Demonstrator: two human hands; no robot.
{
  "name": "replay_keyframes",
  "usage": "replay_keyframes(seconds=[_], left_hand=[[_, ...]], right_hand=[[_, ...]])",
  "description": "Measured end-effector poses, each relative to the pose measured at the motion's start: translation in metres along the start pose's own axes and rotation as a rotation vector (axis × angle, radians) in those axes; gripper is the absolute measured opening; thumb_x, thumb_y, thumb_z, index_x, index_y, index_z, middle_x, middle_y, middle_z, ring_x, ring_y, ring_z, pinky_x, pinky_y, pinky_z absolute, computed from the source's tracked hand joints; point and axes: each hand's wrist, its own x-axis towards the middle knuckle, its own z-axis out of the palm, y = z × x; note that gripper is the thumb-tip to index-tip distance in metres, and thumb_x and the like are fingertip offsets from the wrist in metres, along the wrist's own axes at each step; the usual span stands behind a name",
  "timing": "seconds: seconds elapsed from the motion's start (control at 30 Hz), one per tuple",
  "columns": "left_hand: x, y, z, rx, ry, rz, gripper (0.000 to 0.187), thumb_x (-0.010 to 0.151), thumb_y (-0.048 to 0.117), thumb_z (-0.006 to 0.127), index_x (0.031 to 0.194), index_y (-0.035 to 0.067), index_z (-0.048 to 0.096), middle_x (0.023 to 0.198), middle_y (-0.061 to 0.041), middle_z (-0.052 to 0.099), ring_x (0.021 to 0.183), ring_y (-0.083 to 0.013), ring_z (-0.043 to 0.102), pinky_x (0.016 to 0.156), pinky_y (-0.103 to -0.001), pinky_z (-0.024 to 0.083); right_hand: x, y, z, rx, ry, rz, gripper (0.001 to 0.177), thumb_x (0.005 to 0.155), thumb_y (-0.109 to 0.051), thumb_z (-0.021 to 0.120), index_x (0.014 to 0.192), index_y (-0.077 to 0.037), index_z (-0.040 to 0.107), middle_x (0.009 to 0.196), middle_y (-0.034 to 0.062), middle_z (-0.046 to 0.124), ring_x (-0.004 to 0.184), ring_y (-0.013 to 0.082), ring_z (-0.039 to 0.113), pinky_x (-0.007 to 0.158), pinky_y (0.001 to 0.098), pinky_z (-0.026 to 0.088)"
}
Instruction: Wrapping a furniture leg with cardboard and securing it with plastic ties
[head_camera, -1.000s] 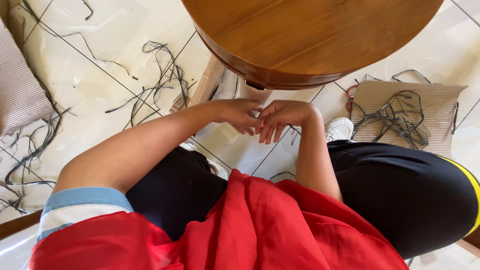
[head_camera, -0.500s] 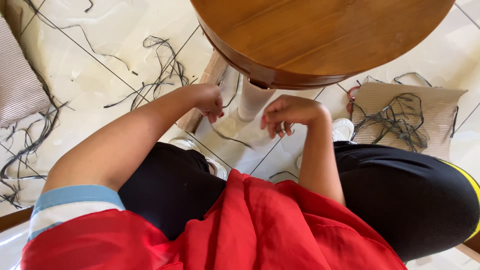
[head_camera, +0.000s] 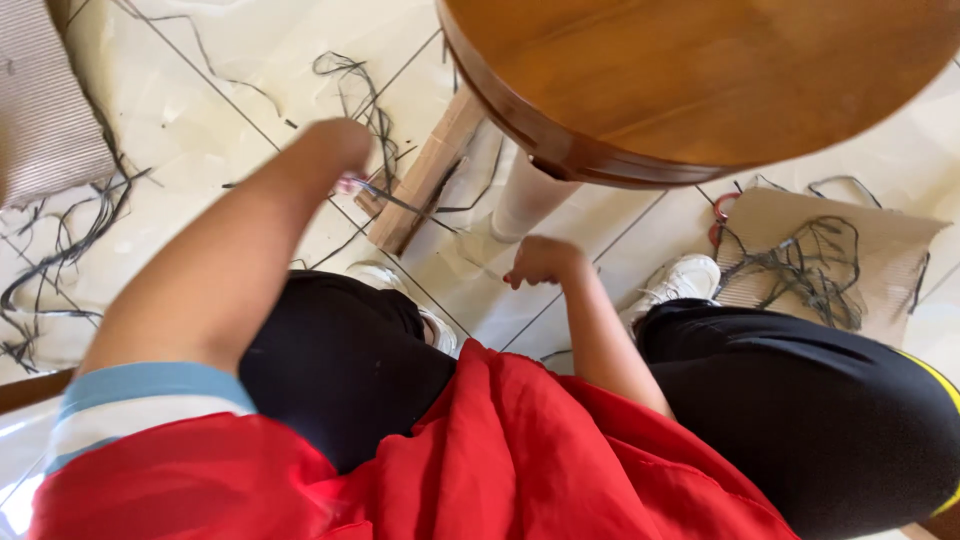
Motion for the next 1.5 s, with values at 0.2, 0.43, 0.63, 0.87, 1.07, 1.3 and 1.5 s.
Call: replay_keyframes(seconds=[0.2, 0.43, 0.63, 0.87, 1.07, 1.3, 1.5], left_hand=[[-0.062, -0.065, -0.007, -0.672, -0.298, -0.173, 0.026, 0.102, 0.013, 0.060, 0.113, -0.003, 0.077, 0.097, -0.021, 0.081, 0.086, -0.0292, 0.079, 0.077, -0.041, 0.062], [-0.098, -0.053, 0.013, -0.732, -0.357, 0.032, 0.032, 0.096, 0.021, 0.070, 0.123, 0.006, 0.075, 0.110, -0.013, 0.081, 0.106, -0.0255, 0.077, 0.092, -0.041, 0.059], [-0.064, -0.041, 0.075, -0.487, -0.728, 0.025, 0.029, 0.097, 0.036, 0.068, 0.118, 0.021, 0.080, 0.128, -0.006, 0.075, 0.123, -0.0229, 0.065, 0.099, -0.034, 0.054], [-0.037, -0.042, 0.132, 0.115, -1.116, 0.030, 0.075, 0.098, 0.070, 0.056, 0.158, 0.027, 0.042, 0.162, -0.010, 0.039, 0.148, -0.0237, 0.038, 0.119, -0.035, 0.030], [-0.023, -0.024, 0.109, -0.143, -0.683, 0.135, 0.076, 0.100, 0.057, 0.058, 0.159, 0.014, 0.039, 0.165, -0.013, 0.034, 0.154, -0.0315, 0.025, 0.126, -0.046, 0.021], [0.042, -0.030, 0.143, -0.143, -0.044, 0.144, 0.043, 0.090, 0.054, 0.066, 0.132, 0.046, 0.065, 0.124, -0.001, 0.074, 0.122, -0.0256, 0.068, 0.103, -0.043, 0.053], [0.037, -0.032, 0.130, -0.214, -0.063, 0.141, 0.046, 0.095, 0.041, 0.065, 0.140, 0.028, 0.064, 0.133, -0.011, 0.070, 0.130, -0.0320, 0.063, 0.110, -0.048, 0.048]], right_hand=[[0.099, 0.034, 0.052, -0.250, 0.291, -0.227, 0.038, 0.086, -0.042, 0.070, 0.111, -0.014, 0.078, 0.107, 0.0130, 0.076, 0.102, 0.0319, 0.073, 0.090, 0.0399, 0.058], [0.196, 0.003, 0.058, -0.389, 0.485, -0.270, 0.029, 0.096, -0.028, 0.055, 0.121, -0.013, 0.063, 0.116, 0.0146, 0.069, 0.114, 0.0345, 0.067, 0.099, 0.0461, 0.055], [0.205, 0.003, 0.063, -0.541, 0.553, -0.129, 0.089, 0.097, -0.026, 0.069, 0.166, -0.024, 0.012, 0.125, 0.0183, 0.060, 0.118, 0.0436, 0.065, 0.097, 0.0537, 0.059], [0.205, 0.040, 0.087, -0.555, 0.429, 0.018, 0.012, 0.101, -0.018, 0.056, 0.113, -0.018, 0.054, 0.115, 0.0039, 0.064, 0.114, 0.0243, 0.067, 0.096, 0.0471, 0.057], [0.164, -0.005, 0.083, -0.422, 0.559, -0.345, 0.007, 0.099, -0.018, 0.058, 0.095, -0.013, 0.056, 0.097, 0.0088, 0.059, 0.102, 0.0334, 0.066, 0.091, 0.0453, 0.057], [0.156, -0.098, 0.073, -0.404, 0.718, -0.824, 0.016, 0.097, -0.003, 0.055, 0.104, -0.012, 0.046, 0.082, 0.0164, 0.057, 0.079, 0.0434, 0.069, 0.072, 0.0524, 0.053], [0.162, -0.141, 0.071, -0.862, 0.464, -0.379, 0.040, 0.108, -0.031, 0.042, 0.146, -0.023, 0.050, 0.113, 0.0130, 0.074, 0.106, 0.0318, 0.074, 0.091, 0.0449, 0.057]])
